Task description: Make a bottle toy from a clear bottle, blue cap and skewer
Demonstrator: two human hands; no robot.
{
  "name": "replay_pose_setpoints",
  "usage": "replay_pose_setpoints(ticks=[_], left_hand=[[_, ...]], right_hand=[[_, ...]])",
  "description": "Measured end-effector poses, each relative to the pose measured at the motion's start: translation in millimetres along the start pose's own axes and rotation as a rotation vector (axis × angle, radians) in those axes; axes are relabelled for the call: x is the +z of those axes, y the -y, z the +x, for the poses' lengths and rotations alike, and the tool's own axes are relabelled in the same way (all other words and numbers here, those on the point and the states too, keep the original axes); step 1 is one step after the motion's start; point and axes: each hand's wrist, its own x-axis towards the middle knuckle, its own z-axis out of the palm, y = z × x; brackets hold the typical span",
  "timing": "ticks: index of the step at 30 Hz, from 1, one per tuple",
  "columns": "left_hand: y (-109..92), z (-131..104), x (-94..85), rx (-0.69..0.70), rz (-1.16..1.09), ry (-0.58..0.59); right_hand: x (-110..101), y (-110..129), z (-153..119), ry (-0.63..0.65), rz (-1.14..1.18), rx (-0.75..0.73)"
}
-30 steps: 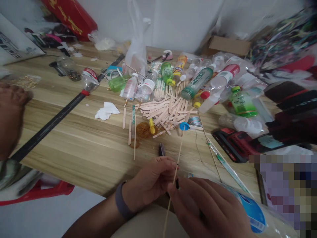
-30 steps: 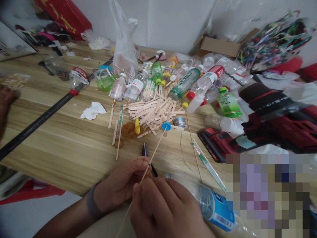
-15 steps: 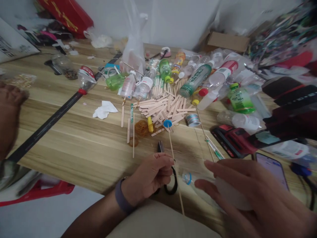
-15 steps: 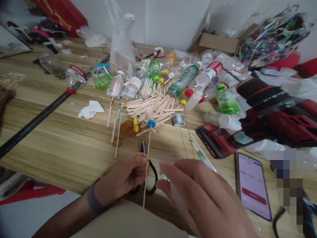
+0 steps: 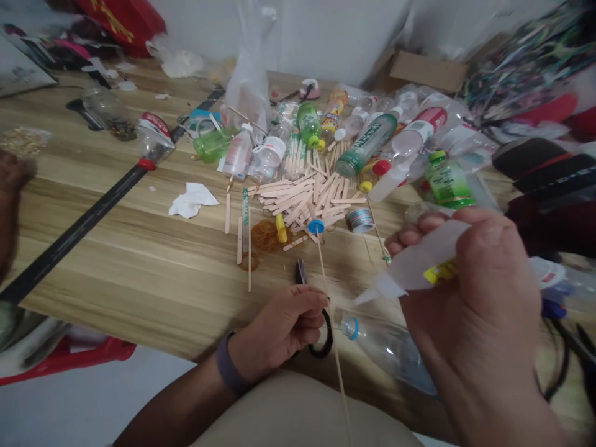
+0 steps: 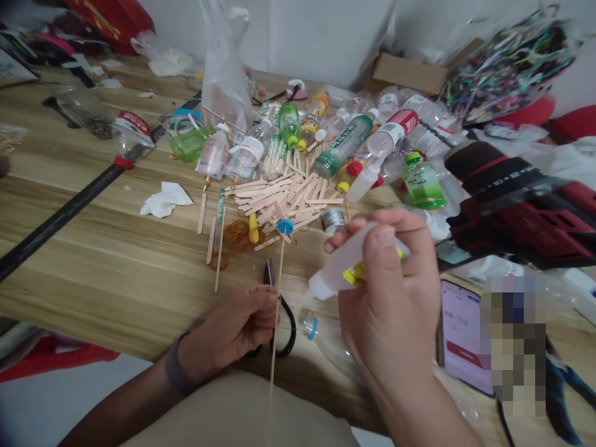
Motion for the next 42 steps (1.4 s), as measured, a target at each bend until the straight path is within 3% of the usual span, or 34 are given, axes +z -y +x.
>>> replay_pose_setpoints(ticks=[4,10,17,22,26,31,38,42], left_hand=[[0,0,1.4,-0.009,-0.002,0.016],[-1,3,1.5,-0.011,0.004,0.028],[-3,2,1.6,-0.032,0.026,0.021],[-4,2,2.3,-0.027,0.022,0.016],[-5,2,3.1,-0.023,0.019,0.001],[-3,4,0.9,-0.027,-0.001,-0.005],[-3,6,0.7,-0.032,0.028,0.025],[-1,6,2.6,-0.013,0.059,-0.011]], right_hand=[[5,-9,-2,0.07,0.005,0.014],[7,-20,-7,0.145,-0.061,-0.128],[3,-24,-11,0.284,-0.148,-0.157],[4,-24,-13,0.303,-0.193,-0.188],[-1,-21,-14,0.368,-0.191,-0.11],[-24,-16,-15,0.514,-0.25,-0.009],[-42,-11,-13,0.422,-0.429,-0.083],[-44,-12,-13,0.374,-0.494,-0.051]])
